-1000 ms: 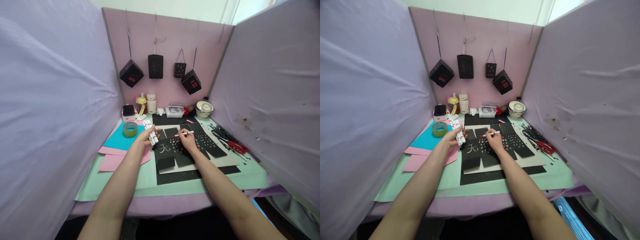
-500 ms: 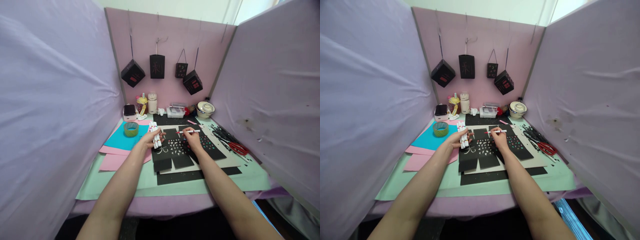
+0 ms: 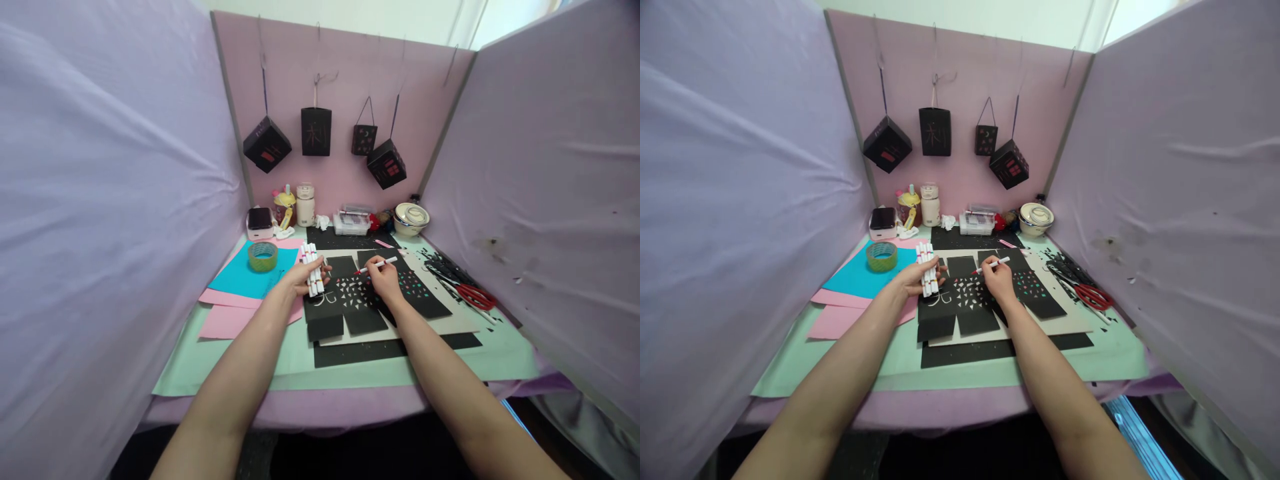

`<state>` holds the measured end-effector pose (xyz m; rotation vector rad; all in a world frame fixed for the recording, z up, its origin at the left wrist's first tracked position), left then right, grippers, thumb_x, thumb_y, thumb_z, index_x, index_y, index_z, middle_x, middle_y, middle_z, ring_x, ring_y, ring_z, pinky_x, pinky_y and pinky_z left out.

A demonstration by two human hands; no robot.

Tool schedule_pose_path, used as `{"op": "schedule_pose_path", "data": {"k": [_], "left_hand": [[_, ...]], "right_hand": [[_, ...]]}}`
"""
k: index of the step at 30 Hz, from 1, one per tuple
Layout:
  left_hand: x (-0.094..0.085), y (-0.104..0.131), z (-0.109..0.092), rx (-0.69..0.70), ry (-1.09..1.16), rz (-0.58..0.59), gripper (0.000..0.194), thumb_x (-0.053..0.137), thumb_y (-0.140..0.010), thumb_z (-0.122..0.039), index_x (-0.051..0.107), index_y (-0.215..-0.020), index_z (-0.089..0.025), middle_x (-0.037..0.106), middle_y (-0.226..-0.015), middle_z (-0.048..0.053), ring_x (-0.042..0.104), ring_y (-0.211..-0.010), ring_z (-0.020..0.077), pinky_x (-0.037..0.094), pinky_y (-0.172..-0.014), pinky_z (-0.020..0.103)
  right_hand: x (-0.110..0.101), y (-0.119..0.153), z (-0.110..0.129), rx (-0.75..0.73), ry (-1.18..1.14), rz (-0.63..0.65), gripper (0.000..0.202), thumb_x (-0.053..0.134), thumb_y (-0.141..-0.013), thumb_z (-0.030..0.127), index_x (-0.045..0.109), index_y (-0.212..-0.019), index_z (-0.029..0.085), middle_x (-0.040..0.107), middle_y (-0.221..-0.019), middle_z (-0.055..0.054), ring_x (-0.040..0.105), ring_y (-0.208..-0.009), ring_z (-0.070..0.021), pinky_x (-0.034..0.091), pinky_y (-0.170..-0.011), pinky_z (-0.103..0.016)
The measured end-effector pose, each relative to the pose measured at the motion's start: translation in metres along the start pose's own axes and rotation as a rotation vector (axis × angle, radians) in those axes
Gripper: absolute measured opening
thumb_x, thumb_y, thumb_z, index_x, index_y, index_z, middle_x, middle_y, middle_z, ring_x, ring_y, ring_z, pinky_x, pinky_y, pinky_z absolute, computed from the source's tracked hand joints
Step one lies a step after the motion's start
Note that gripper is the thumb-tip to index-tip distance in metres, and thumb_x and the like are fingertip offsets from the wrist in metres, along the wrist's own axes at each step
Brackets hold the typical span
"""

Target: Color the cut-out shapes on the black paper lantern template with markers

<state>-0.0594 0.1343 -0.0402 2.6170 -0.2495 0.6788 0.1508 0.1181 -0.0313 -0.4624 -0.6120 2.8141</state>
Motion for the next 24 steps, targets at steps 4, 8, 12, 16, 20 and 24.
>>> {"op": "schedule_pose_path", "data": {"k": [4, 8, 12, 16, 20, 24], "left_hand": [[0.002, -0.003, 0.007, -0.036, -0.069, 0.047, 0.012, 0.062, -0.076, -0.024, 0.056, -0.073, -0.014, 0.067, -0.079, 0.010, 0.058, -0.052, 0.0111, 0.054, -0.060, 0.032], [0.001, -0.005, 0.011, -0.067, -0.076, 0.065, 0.016, 0.066, -0.073, -0.024, 0.055, -0.076, -0.013, 0.067, -0.085, 0.011, 0.060, -0.053, 0.0116, 0.055, -0.061, 0.034], [0.000, -0.005, 0.010, -0.074, -0.076, 0.059, 0.020, 0.067, -0.072, -0.025, 0.055, -0.082, -0.013, 0.067, -0.085, 0.011, 0.063, -0.061, 0.0148, 0.055, -0.062, 0.034], [0.001, -0.004, 0.010, -0.097, -0.081, 0.050, 0.018, 0.064, -0.074, -0.026, 0.055, -0.083, -0.014, 0.067, -0.083, 0.010, 0.066, -0.071, 0.0198, 0.055, -0.060, 0.032], [0.001, -0.004, 0.010, -0.096, -0.091, 0.049, 0.018, 0.064, -0.074, -0.026, 0.055, -0.084, -0.014, 0.067, -0.085, 0.010, 0.066, -0.076, 0.0223, 0.055, -0.060, 0.033], [0.003, -0.002, 0.008, -0.075, -0.086, 0.046, 0.018, 0.063, -0.075, -0.026, 0.056, -0.083, -0.012, 0.067, -0.082, 0.010, 0.065, -0.070, 0.0184, 0.055, -0.060, 0.031]], "right_hand": [[-0.001, 0.008, -0.001, 0.014, 0.017, 0.053, 0.020, 0.047, -0.074, 0.034, 0.059, -0.068, 0.019, 0.057, -0.056, 0.001, 0.051, -0.052, -0.0130, 0.037, -0.051, -0.023], [-0.004, 0.018, -0.004, 0.013, 0.061, 0.081, 0.021, 0.049, -0.074, 0.035, 0.061, -0.068, 0.019, 0.060, -0.058, 0.000, 0.053, -0.057, -0.0148, 0.038, -0.055, -0.024], [-0.004, 0.021, -0.004, 0.032, 0.050, 0.086, 0.021, 0.049, -0.073, 0.035, 0.062, -0.070, 0.019, 0.060, -0.059, 0.000, 0.052, -0.055, -0.0147, 0.037, -0.053, -0.024], [0.000, 0.022, -0.001, 0.001, 0.048, 0.119, 0.020, 0.047, -0.074, 0.032, 0.062, -0.069, 0.019, 0.060, -0.060, 0.000, 0.053, -0.057, -0.0143, 0.037, -0.054, -0.023], [-0.001, 0.023, -0.001, -0.028, 0.081, 0.104, 0.021, 0.046, -0.075, 0.030, 0.062, -0.069, 0.019, 0.060, -0.060, 0.000, 0.053, -0.057, -0.0142, 0.037, -0.054, -0.023], [-0.004, 0.023, -0.002, -0.015, 0.086, 0.066, 0.021, 0.046, -0.075, 0.031, 0.062, -0.068, 0.018, 0.059, -0.058, 0.000, 0.053, -0.056, -0.0143, 0.037, -0.055, -0.023]]}}
Point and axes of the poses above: each hand's wrist, its own y-axis away from the middle knuckle, its own x-axis out of the palm, z = x × y, the point moved 4 cm from there along -y, towards the middle knuckle
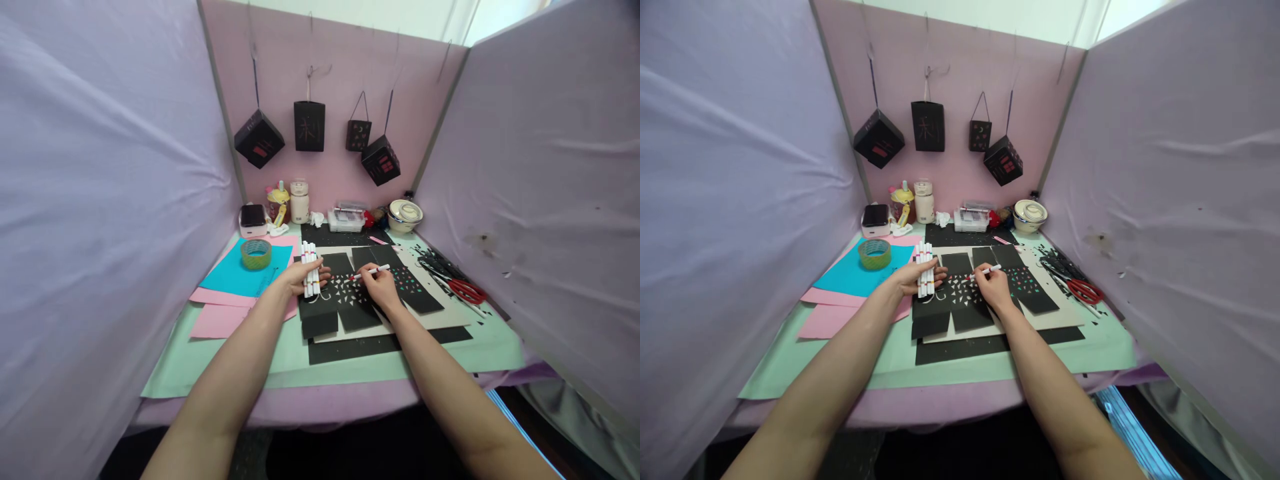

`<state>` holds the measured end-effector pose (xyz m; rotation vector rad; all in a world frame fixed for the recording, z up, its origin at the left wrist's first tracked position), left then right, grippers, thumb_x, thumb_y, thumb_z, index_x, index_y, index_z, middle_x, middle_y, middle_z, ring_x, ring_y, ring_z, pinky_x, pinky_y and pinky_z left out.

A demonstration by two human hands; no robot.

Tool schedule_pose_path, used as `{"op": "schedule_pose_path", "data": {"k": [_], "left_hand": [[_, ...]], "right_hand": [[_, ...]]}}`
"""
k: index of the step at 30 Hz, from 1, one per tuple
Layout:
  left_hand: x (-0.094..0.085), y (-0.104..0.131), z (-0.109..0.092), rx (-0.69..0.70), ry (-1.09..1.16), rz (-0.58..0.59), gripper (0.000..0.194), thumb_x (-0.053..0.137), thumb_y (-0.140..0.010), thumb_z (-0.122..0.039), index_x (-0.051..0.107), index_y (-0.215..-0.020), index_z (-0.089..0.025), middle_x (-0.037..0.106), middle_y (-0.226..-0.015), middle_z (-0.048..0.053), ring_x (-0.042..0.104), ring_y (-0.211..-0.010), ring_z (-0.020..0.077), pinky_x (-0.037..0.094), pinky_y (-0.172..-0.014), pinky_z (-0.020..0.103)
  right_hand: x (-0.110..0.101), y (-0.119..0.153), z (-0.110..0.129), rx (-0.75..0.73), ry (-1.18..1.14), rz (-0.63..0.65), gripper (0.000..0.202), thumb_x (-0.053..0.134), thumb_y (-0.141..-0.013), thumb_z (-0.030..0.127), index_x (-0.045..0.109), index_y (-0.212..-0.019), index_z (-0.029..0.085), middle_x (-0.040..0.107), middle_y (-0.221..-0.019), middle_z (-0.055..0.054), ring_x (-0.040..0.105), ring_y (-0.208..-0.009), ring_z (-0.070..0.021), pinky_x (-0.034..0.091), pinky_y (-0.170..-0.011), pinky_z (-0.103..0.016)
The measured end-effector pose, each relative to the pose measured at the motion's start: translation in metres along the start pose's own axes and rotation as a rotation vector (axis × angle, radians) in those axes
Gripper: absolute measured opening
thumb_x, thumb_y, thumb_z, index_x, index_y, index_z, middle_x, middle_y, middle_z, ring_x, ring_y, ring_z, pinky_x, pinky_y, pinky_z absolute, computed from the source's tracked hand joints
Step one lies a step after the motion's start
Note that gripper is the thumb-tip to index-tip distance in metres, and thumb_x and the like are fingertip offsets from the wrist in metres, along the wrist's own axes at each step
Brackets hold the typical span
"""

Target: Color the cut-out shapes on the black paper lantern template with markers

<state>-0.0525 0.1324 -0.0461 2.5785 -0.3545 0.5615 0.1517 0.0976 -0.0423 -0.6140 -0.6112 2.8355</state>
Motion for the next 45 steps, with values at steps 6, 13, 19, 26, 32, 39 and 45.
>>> {"op": "schedule_pose_path", "data": {"k": [6, 13, 19, 26, 32, 39, 45], "left_hand": [[0.000, 0.003, -0.005, 0.081, 0.026, -0.098, 0.017, 0.065, -0.074, -0.025, 0.056, -0.081, -0.013, 0.066, -0.080, 0.009, 0.065, -0.070, 0.0172, 0.055, -0.062, 0.032], [-0.002, 0.001, -0.004, 0.092, 0.025, -0.134, 0.024, 0.069, -0.069, -0.026, 0.057, -0.087, -0.014, 0.066, -0.090, 0.011, 0.063, -0.086, 0.0216, 0.054, -0.070, 0.036], [-0.001, 0.002, -0.004, 0.083, -0.009, -0.130, 0.019, 0.066, -0.072, -0.025, 0.057, -0.085, -0.014, 0.065, -0.090, 0.011, 0.062, -0.090, 0.0220, 0.053, -0.073, 0.041], [-0.001, 0.002, -0.004, 0.076, -0.007, -0.124, 0.022, 0.069, -0.069, -0.026, 0.057, -0.084, -0.014, 0.065, -0.091, 0.011, 0.061, -0.092, 0.0234, 0.052, -0.074, 0.043], [0.000, 0.003, -0.004, 0.070, -0.019, -0.135, 0.022, 0.068, -0.070, -0.027, 0.057, -0.084, -0.014, 0.065, -0.092, 0.012, 0.061, -0.092, 0.0233, 0.053, -0.075, 0.043], [-0.001, 0.001, -0.004, 0.084, -0.022, -0.124, 0.018, 0.065, -0.073, -0.025, 0.056, -0.084, -0.015, 0.064, -0.094, 0.012, 0.059, -0.097, 0.0241, 0.051, -0.076, 0.047], [-0.003, -0.001, -0.003, 0.085, -0.030, -0.114, 0.018, 0.064, -0.074, -0.025, 0.055, -0.084, -0.015, 0.064, -0.095, 0.012, 0.059, -0.098, 0.0240, 0.049, -0.078, 0.049]], "right_hand": [[0.001, 0.000, 0.000, 0.012, -0.021, 0.005, 0.021, 0.046, -0.075, 0.030, 0.062, -0.067, 0.019, 0.059, -0.057, 0.001, 0.053, -0.056, -0.0143, 0.038, -0.055, -0.023], [0.001, 0.000, 0.001, 0.013, 0.002, 0.016, 0.021, 0.047, -0.075, 0.032, 0.063, -0.069, 0.019, 0.061, -0.059, 0.000, 0.054, -0.056, -0.0147, 0.039, -0.055, -0.024], [0.002, -0.001, 0.000, 0.025, -0.024, 0.025, 0.026, 0.044, -0.078, 0.035, 0.064, -0.072, 0.020, 0.063, -0.063, -0.001, 0.057, -0.061, -0.0152, 0.040, -0.058, -0.024], [0.002, -0.002, -0.005, 0.027, 0.029, 0.017, 0.028, 0.041, -0.078, 0.033, 0.065, -0.073, 0.020, 0.065, -0.064, -0.001, 0.058, -0.061, -0.0155, 0.041, -0.058, -0.024], [-0.003, -0.004, -0.012, 0.056, 0.087, -0.064, 0.028, 0.040, -0.077, 0.032, 0.064, -0.067, 0.020, 0.064, -0.061, -0.002, 0.058, -0.060, -0.0171, 0.040, -0.056, -0.024], [0.006, -0.003, -0.007, 0.040, -0.020, 0.044, 0.027, 0.042, -0.078, 0.033, 0.066, -0.073, 0.020, 0.065, -0.064, -0.001, 0.058, -0.061, -0.0155, 0.042, -0.058, -0.024], [0.012, -0.001, -0.008, 0.026, -0.012, 0.095, 0.028, 0.043, -0.079, 0.036, 0.066, -0.077, 0.020, 0.064, -0.063, -0.001, 0.057, -0.058, -0.0148, 0.041, -0.056, -0.024]]}}
Point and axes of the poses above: each hand's wrist, its own y-axis away from the middle knuckle, its own x-axis out of the palm, z = x × y, the point moved 4 cm from there along -y, towards the middle knuckle
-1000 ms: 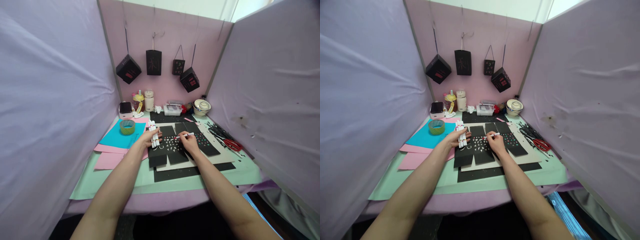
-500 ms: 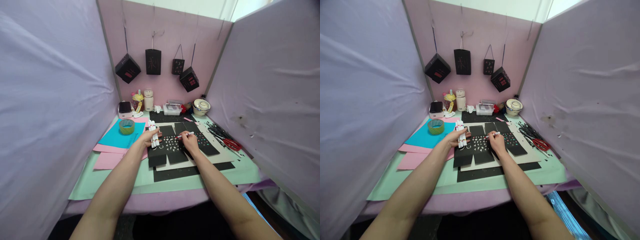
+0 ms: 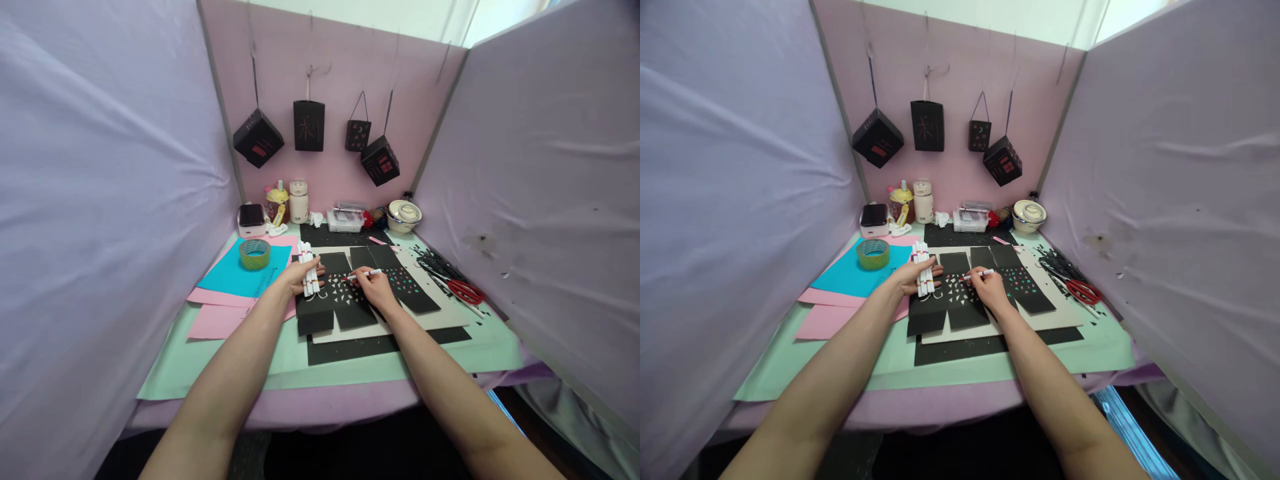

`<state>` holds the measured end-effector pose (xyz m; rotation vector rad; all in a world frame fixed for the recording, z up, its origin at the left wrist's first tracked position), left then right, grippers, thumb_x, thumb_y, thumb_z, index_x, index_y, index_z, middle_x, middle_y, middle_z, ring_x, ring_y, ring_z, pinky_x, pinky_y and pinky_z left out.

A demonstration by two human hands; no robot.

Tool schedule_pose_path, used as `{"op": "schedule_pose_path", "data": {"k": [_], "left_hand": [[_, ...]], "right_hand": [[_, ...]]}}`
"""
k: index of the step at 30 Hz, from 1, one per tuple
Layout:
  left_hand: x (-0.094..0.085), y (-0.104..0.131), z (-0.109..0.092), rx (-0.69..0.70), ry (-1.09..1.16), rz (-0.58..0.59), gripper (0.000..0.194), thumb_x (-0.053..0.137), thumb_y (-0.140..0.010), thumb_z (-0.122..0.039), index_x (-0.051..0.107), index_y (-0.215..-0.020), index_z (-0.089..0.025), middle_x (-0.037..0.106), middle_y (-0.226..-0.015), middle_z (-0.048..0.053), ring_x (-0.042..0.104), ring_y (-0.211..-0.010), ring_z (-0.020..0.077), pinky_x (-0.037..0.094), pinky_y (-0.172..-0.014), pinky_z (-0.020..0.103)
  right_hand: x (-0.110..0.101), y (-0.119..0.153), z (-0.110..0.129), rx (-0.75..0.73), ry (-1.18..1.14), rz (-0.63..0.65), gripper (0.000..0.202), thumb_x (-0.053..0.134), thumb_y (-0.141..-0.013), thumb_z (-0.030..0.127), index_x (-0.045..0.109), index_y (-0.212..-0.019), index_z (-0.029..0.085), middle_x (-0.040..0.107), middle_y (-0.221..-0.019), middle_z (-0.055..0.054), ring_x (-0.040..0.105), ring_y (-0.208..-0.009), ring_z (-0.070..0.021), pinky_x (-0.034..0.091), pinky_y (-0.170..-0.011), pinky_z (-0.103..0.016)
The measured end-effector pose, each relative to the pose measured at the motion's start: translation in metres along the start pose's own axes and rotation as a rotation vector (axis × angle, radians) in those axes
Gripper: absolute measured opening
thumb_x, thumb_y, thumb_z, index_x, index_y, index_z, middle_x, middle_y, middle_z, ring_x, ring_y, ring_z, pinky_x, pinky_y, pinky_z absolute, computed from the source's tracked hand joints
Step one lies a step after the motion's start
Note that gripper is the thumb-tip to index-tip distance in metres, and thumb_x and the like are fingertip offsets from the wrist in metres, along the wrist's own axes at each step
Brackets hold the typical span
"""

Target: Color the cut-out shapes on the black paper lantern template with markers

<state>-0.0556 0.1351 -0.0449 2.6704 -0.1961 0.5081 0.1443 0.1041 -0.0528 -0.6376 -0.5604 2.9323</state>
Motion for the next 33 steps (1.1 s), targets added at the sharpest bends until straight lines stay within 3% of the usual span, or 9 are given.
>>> {"op": "schedule_pose_path", "data": {"k": [16, 33], "left_hand": [[0.0015, 0.0016, 0.0001, -0.015, -0.012, -0.002, 0.017, 0.062, -0.075, -0.026, 0.055, -0.085, -0.014, 0.062, -0.102, 0.013, 0.055, -0.104, 0.0243, 0.046, -0.083, 0.051], [0.0011, 0.0004, 0.0010, -0.016, -0.015, -0.006, 0.020, 0.065, -0.073, -0.027, 0.056, -0.085, -0.014, 0.063, -0.102, 0.013, 0.058, -0.101, 0.0248, 0.050, -0.079, 0.048]], "right_hand": [[0.0016, -0.0019, -0.0040, -0.006, 0.069, 0.043, 0.027, 0.041, -0.080, 0.030, 0.065, -0.074, 0.019, 0.066, -0.065, -0.001, 0.060, -0.061, -0.0136, 0.043, -0.060, -0.022], [0.0022, -0.0033, -0.0075, 0.003, 0.047, 0.029, 0.029, 0.041, -0.081, 0.034, 0.065, -0.076, 0.018, 0.066, -0.065, -0.002, 0.060, -0.059, -0.0140, 0.044, -0.060, -0.022]]}}
Point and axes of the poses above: each hand's wrist, its own y-axis away from the middle knuckle, its own x-axis out of the palm, z = x × y, the point moved 4 cm from there along -y, towards the middle knuckle
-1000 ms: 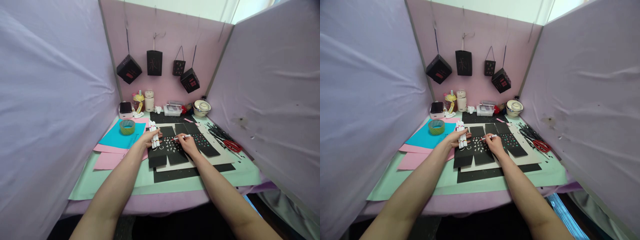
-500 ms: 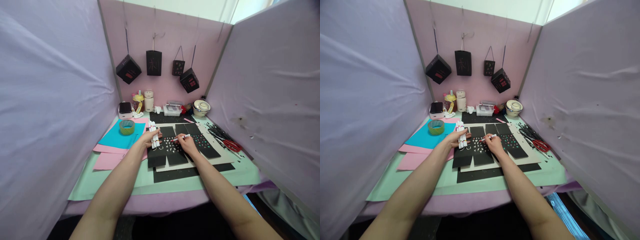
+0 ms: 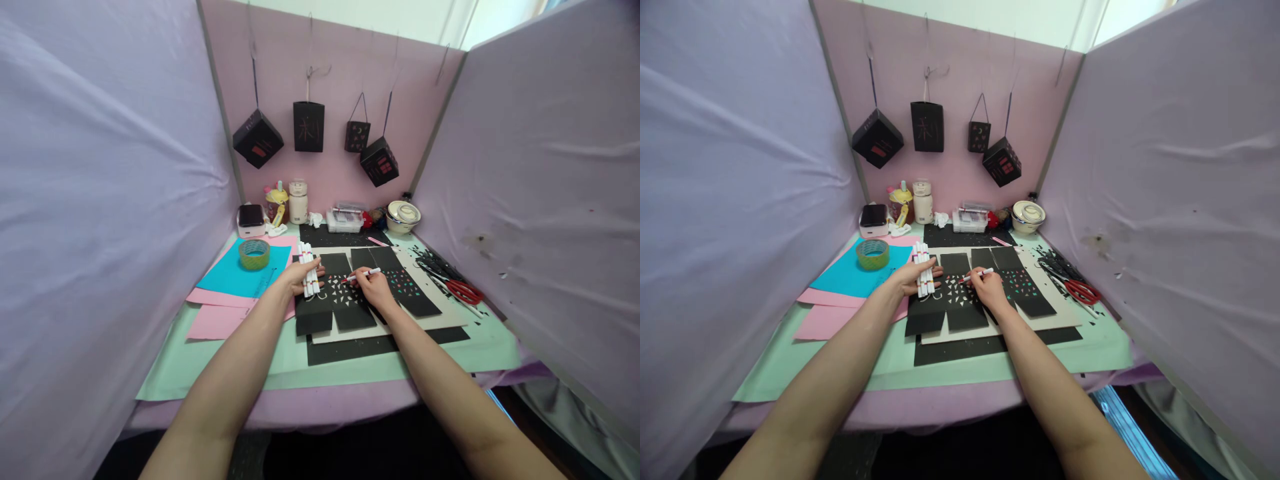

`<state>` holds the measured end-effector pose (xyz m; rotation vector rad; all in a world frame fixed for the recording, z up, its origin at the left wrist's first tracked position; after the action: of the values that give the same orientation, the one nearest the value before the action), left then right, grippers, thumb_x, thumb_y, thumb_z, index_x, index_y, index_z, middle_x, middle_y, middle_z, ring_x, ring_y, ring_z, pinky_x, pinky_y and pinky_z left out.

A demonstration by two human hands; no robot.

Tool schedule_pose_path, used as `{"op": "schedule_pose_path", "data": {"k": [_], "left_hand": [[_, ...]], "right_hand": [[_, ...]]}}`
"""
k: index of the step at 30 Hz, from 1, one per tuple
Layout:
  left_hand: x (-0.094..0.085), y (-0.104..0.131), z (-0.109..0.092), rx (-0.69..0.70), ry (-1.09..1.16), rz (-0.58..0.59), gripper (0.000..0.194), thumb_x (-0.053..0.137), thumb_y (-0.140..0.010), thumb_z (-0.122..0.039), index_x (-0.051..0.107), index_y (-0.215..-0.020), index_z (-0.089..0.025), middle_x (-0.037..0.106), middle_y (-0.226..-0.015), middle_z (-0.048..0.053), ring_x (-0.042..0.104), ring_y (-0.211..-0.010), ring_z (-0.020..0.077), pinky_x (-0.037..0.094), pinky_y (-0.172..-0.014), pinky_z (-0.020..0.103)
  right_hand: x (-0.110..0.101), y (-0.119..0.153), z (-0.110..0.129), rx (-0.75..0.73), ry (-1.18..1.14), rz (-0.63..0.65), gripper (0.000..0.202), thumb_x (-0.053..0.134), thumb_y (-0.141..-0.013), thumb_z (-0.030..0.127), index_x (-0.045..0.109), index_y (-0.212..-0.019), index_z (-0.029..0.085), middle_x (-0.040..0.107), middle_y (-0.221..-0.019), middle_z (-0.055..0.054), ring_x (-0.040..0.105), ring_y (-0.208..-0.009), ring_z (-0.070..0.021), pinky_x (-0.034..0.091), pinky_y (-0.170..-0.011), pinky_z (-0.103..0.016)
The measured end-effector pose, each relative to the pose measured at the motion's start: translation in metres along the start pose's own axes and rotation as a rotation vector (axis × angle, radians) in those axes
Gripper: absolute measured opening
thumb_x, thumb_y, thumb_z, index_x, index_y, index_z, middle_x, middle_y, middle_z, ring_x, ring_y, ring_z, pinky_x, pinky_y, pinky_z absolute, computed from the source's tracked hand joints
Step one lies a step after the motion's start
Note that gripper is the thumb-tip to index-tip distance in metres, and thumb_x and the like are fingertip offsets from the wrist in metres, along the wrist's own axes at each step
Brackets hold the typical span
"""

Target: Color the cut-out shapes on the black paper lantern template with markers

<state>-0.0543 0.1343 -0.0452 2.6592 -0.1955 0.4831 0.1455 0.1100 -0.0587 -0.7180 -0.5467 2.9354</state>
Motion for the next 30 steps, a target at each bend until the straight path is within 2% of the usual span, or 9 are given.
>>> {"op": "schedule_pose_path", "data": {"k": [18, 30], "left_hand": [[0.0011, 0.0017, -0.0003, -0.006, -0.001, -0.014, 0.018, 0.065, -0.074, -0.026, 0.056, -0.084, -0.014, 0.063, -0.102, 0.014, 0.057, -0.102, 0.0245, 0.049, -0.080, 0.048], [0.0008, 0.0000, 0.0003, -0.006, 0.000, -0.002, 0.020, 0.067, -0.071, -0.027, 0.056, -0.083, -0.014, 0.064, -0.099, 0.013, 0.058, -0.101, 0.0248, 0.050, -0.079, 0.046]], "right_hand": [[-0.0048, -0.0018, -0.0020, 0.001, 0.085, -0.091, 0.028, 0.040, -0.079, 0.030, 0.064, -0.070, 0.017, 0.065, -0.062, -0.001, 0.060, -0.060, -0.0140, 0.042, -0.060, -0.021], [-0.0030, 0.0002, 0.0021, -0.005, 0.089, -0.056, 0.030, 0.039, -0.081, 0.033, 0.064, -0.073, 0.018, 0.066, -0.065, -0.002, 0.061, -0.064, -0.0154, 0.044, -0.063, -0.022]]}}
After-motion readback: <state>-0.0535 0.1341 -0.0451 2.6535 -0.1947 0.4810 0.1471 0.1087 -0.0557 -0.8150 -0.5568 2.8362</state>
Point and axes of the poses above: each hand's wrist, its own y-axis away from the middle knuckle, its own x-axis out of the palm, z = x × y, the point moved 4 cm from there along -y, towards the middle knuckle
